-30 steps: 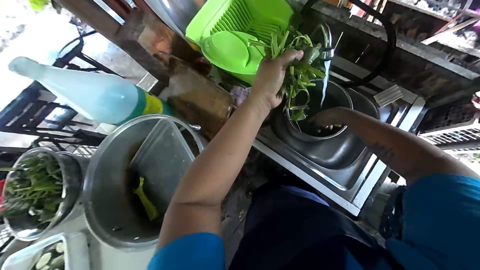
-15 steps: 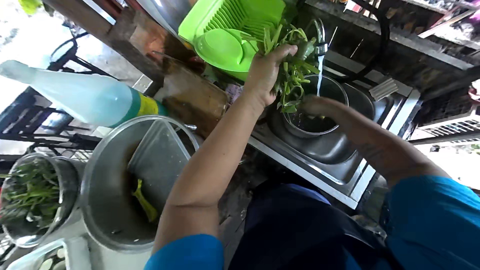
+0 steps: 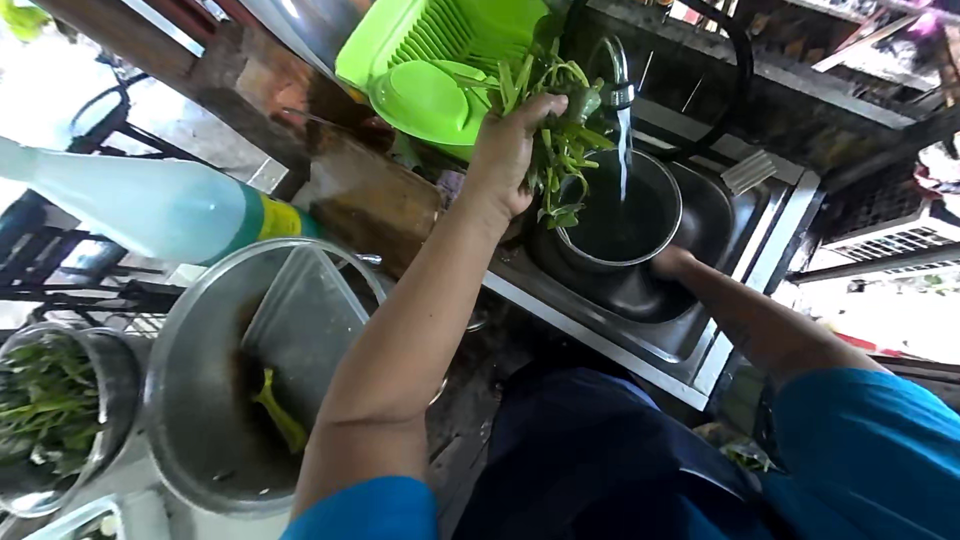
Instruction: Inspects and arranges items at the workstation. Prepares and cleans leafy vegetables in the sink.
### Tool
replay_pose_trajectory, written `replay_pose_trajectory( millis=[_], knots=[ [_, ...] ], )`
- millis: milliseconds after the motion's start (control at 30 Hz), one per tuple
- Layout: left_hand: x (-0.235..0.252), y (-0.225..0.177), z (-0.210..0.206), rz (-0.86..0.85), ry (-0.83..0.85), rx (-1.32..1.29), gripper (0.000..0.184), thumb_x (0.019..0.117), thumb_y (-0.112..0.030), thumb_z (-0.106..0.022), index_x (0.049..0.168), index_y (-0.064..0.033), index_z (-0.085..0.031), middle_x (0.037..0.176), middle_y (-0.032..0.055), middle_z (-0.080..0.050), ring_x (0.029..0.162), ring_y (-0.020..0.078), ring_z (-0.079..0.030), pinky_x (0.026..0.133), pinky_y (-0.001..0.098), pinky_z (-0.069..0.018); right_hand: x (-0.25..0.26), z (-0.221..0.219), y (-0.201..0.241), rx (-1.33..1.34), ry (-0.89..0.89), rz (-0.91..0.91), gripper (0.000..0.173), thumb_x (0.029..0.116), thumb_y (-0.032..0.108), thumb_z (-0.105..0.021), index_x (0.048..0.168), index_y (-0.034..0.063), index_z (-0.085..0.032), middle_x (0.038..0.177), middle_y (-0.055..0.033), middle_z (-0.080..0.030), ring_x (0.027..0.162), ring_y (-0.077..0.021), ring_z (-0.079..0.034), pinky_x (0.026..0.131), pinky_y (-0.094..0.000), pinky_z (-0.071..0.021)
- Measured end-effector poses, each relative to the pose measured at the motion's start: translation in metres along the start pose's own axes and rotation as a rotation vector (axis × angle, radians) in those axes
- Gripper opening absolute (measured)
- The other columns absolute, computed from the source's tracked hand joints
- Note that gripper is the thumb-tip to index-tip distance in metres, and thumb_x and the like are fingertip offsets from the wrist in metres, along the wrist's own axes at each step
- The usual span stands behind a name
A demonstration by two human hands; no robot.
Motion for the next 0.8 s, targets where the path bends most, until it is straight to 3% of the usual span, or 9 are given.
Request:
replay_pose_trajectory(
  millis=[167, 300, 367, 433, 467, 533, 600, 700, 800],
  knots=[
    [-0.001, 0.004, 0.004, -0.016, 0.013, 0.011, 0.027, 0.0989, -0.014, -0.063, 0.123, -0.0052, -0.056, 0.102, 0.0097, -0.070, 0.091, 0.0197, -0.072, 0.078, 0.0373, -0.0626, -0.024, 0.002, 0.028, -0.245, 0.302, 0.104, 0.034, 0.0961, 0.016, -0.070, 0.121, -0.0079, -0.065, 0.122, -0.0303, -0.065, 0.119, -0.0479, -0.061, 0.100, -0.0682, -0.0445],
    [-0.005, 0.007, 0.008, -0.009, 0.012, 0.035, 0.030, 0.0977, -0.017, -0.063, 0.126, -0.0078, -0.058, 0.102, 0.0076, -0.071, 0.088, 0.0181, -0.072, 0.074, 0.0372, -0.0624, -0.052, 0.036, 0.028, -0.269, 0.237, 0.109, 0.038, 0.0940, 0.030, -0.073, 0.113, -0.0028, -0.071, 0.113, -0.0257, -0.070, 0.111, -0.0450, -0.066, 0.094, -0.0699, -0.0471],
    [-0.005, 0.008, 0.011, -0.012, -0.007, 0.043, 0.033, 0.0969, -0.018, -0.064, 0.128, -0.0097, -0.057, 0.104, 0.0064, -0.071, 0.090, 0.0174, -0.072, 0.075, 0.0375, -0.0625, -0.068, 0.059, 0.036, -0.059, 0.158, 0.205, 0.030, 0.0945, 0.025, -0.073, 0.107, -0.0021, -0.073, 0.103, -0.0238, -0.071, 0.101, -0.0420, -0.068, 0.091, -0.0671, -0.0489],
    [-0.005, 0.008, 0.013, -0.007, -0.031, 0.046, 0.033, 0.0960, -0.017, -0.064, 0.127, -0.0102, -0.056, 0.104, 0.0056, -0.070, 0.090, 0.0163, -0.071, 0.075, 0.0369, -0.0622, -0.088, 0.081, 0.051, 0.199, 0.162, 0.257, 0.023, 0.0993, 0.017, -0.067, 0.104, -0.0054, -0.070, 0.092, -0.0202, -0.068, 0.083, -0.0316, -0.064, 0.081, -0.0545, -0.0511],
    [-0.006, 0.008, 0.012, -0.005, -0.034, 0.043, 0.033, 0.0961, -0.017, -0.064, 0.127, -0.0104, -0.056, 0.105, 0.0053, -0.070, 0.091, 0.0159, -0.071, 0.075, 0.0364, -0.0621, -0.097, 0.090, 0.055, 0.349, 0.165, 0.251, 0.021, 0.1007, 0.016, -0.064, 0.100, -0.0052, -0.069, 0.082, -0.0149, -0.065, 0.071, -0.0229, -0.060, 0.070, -0.0439, -0.0514],
    [-0.008, 0.008, 0.006, -0.011, -0.024, 0.040, 0.029, 0.0973, -0.016, -0.062, 0.125, -0.0109, -0.056, 0.102, 0.0045, -0.071, 0.089, 0.0146, -0.071, 0.074, 0.0347, -0.0622, -0.120, 0.105, 0.070, 0.737, 0.189, 0.290, 0.017, 0.0965, 0.008, -0.055, 0.081, 0.0015, -0.058, 0.060, -0.0008, -0.048, 0.049, -0.0069, -0.043, 0.047, -0.0243, -0.0377],
    [-0.010, 0.009, 0.000, -0.023, -0.009, 0.032, 0.024, 0.0973, -0.016, -0.061, 0.121, -0.0115, -0.059, 0.100, 0.0035, -0.071, 0.087, 0.0138, -0.072, 0.073, 0.0338, -0.0621, -0.117, 0.108, 0.083, 1.069, 0.224, 0.374, 0.014, 0.0884, 0.011, -0.050, 0.076, 0.0096, -0.058, 0.059, 0.0050, -0.050, 0.046, -0.0019, -0.042, 0.043, -0.0201, -0.0345],
    [-0.014, 0.010, -0.013, -0.033, 0.064, 0.043, 0.017, 0.0979, -0.020, -0.063, 0.115, -0.0163, -0.062, 0.097, -0.0012, -0.071, 0.084, 0.0094, -0.071, 0.070, 0.0289, -0.0615, -0.103, 0.105, 0.110, 1.439, 0.205, 0.324, 0.020, 0.1026, 0.017, -0.043, 0.098, 0.0084, -0.060, 0.078, 0.0004, -0.063, 0.057, -0.0041, -0.053, 0.050, -0.0199, -0.0441],
    [-0.015, 0.014, -0.031, -0.054, 0.087, 0.071, 0.014, 0.0992, -0.021, -0.061, 0.112, -0.0165, -0.064, 0.093, -0.0015, -0.072, 0.079, 0.0089, -0.071, 0.064, 0.0272, -0.0603, -0.082, 0.096, 0.139, 1.865, 0.093, 0.177, 0.023, 0.1030, 0.023, -0.045, 0.090, 0.0088, -0.057, 0.070, -0.0026, -0.059, 0.053, -0.0090, -0.053, 0.048, -0.0230, -0.0459]
  ],
)
Point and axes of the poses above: each hand's wrist, its own x-axis towards the middle knuckle, its own z-axis out of the back of the hand, y = z × x, the point moved 7 cm from there along x, towards the middle knuckle
